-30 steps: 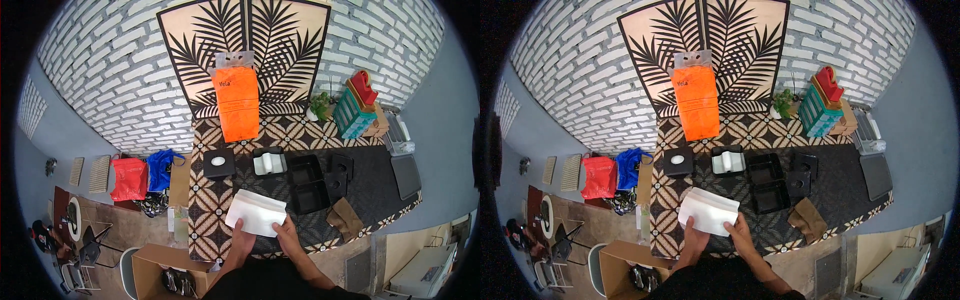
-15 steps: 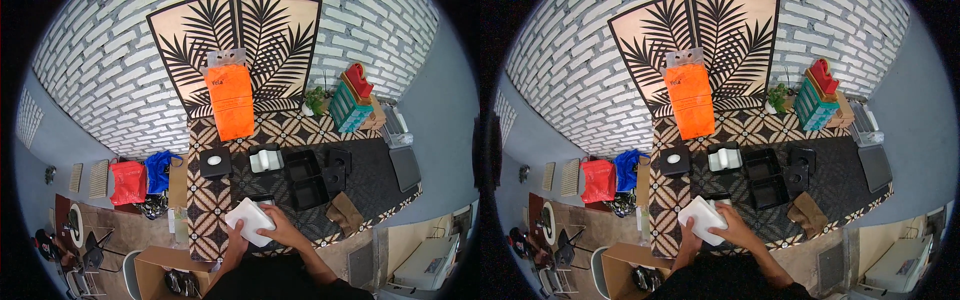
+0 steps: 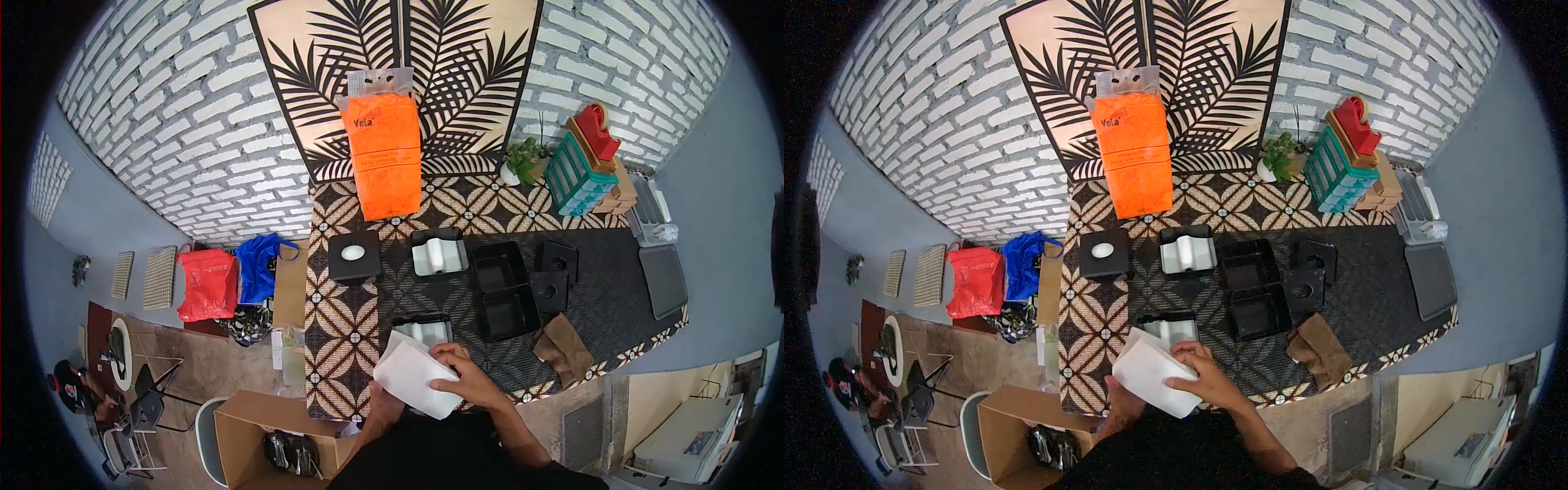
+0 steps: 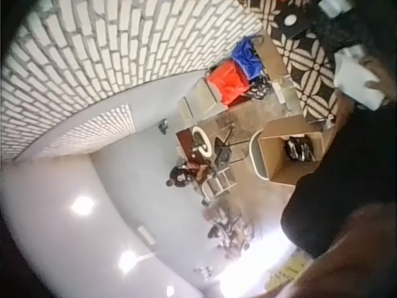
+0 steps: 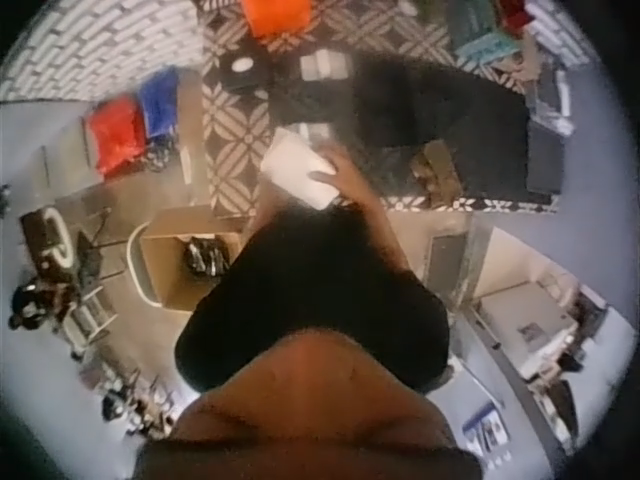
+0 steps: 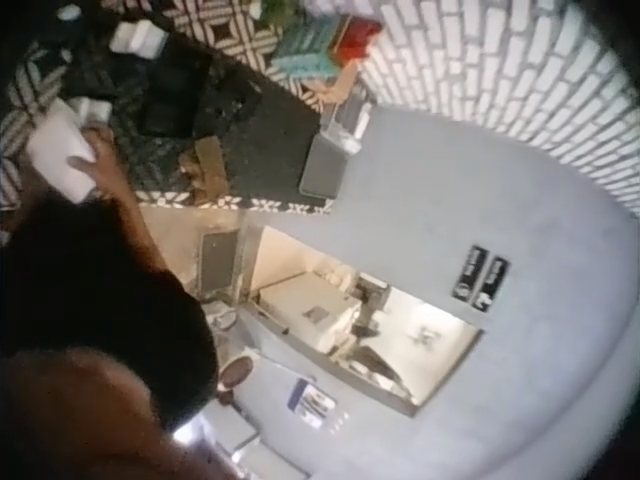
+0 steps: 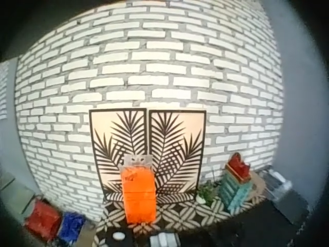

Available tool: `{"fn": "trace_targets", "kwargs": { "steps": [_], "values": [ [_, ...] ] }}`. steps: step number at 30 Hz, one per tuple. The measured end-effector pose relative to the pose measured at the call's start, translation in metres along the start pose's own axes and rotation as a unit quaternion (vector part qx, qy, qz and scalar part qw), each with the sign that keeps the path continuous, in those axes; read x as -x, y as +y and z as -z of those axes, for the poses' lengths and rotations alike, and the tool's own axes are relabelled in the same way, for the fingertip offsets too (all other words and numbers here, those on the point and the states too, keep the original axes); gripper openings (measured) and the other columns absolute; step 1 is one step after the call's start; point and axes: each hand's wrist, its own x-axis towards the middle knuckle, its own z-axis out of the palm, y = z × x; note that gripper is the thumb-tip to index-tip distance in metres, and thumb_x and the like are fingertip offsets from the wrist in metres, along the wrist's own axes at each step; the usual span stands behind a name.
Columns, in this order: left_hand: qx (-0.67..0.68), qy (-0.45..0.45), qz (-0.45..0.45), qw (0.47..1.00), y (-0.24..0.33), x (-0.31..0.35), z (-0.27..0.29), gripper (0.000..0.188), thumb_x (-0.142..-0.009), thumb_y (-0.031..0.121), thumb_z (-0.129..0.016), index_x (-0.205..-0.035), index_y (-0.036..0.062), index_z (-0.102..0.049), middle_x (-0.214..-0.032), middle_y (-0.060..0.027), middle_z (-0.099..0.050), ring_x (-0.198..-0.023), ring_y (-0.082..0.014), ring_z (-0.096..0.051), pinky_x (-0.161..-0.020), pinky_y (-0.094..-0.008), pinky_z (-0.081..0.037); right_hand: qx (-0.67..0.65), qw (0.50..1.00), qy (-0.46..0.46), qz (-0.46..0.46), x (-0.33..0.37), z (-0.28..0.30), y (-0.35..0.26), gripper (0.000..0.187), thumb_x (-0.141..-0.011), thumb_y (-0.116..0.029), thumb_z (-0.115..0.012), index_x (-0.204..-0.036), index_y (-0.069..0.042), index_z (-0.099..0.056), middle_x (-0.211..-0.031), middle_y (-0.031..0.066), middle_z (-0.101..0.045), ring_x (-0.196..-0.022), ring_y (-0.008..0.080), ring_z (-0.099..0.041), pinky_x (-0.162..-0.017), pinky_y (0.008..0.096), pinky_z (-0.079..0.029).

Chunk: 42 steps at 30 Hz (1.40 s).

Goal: The recorder is unpacking and organizing black takeout containers and white foam inserts on a table.

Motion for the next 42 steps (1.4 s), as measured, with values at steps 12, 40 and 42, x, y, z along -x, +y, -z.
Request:
{"fn": "trace_targets", "kwargs": {
  "steps": [12, 40, 42],
  "values": [
    [-0.066, 0.014, -0.049, 0.997, -0.005, -0.004, 0.004, 0.074, -0.08, 0.06, -0.07, -0.123, 0.0084, -0.039, -0.113, -0.0081, -0.054, -0.108, -0.0203, -0.056, -0.097, -0.0353, -0.046, -0.036, 0.985, -0.102, -0.131, -0.009, 0.021, -0.007, 0.049, -0.086, -0.041, -0.073, -0.112, -0.001, -0.059, -0.117, 0.0129, -0.061, -0.104, 0.0214, -0.058, -0.089, 0.0337, -0.047],
    [-0.347, 0.252, -0.057, 0.902, 0.029, -0.042, -0.028, 0.034, -0.095, 0.017, -0.061, -0.117, -0.0035, -0.046, -0.105, -0.0117, -0.059, -0.097, -0.0168, -0.057, -0.086, -0.0289, -0.046, 0.071, 0.962, 0.257, -0.064, -0.035, -0.003, 0.015, 0.029, -0.086, -0.018, -0.072, -0.102, 0.002, -0.057, -0.088, 0.0155, -0.063, -0.086, 0.0235, -0.063, -0.08, 0.0334, -0.05],
    [-0.475, 0.229, -0.096, 0.844, 0.031, -0.046, -0.027, 0.042, -0.093, 0.019, -0.063, -0.121, -0.006, -0.044, -0.105, -0.0142, -0.059, -0.097, -0.0202, -0.057, -0.086, -0.0307, -0.047, 0.144, 0.954, 0.254, -0.069, -0.033, -0.006, 0.002, 0.028, -0.085, -0.017, -0.072, -0.102, 0.001, -0.058, -0.091, 0.0162, -0.062, -0.09, 0.027, -0.061, -0.083, 0.0359, -0.049]
  ]
}}
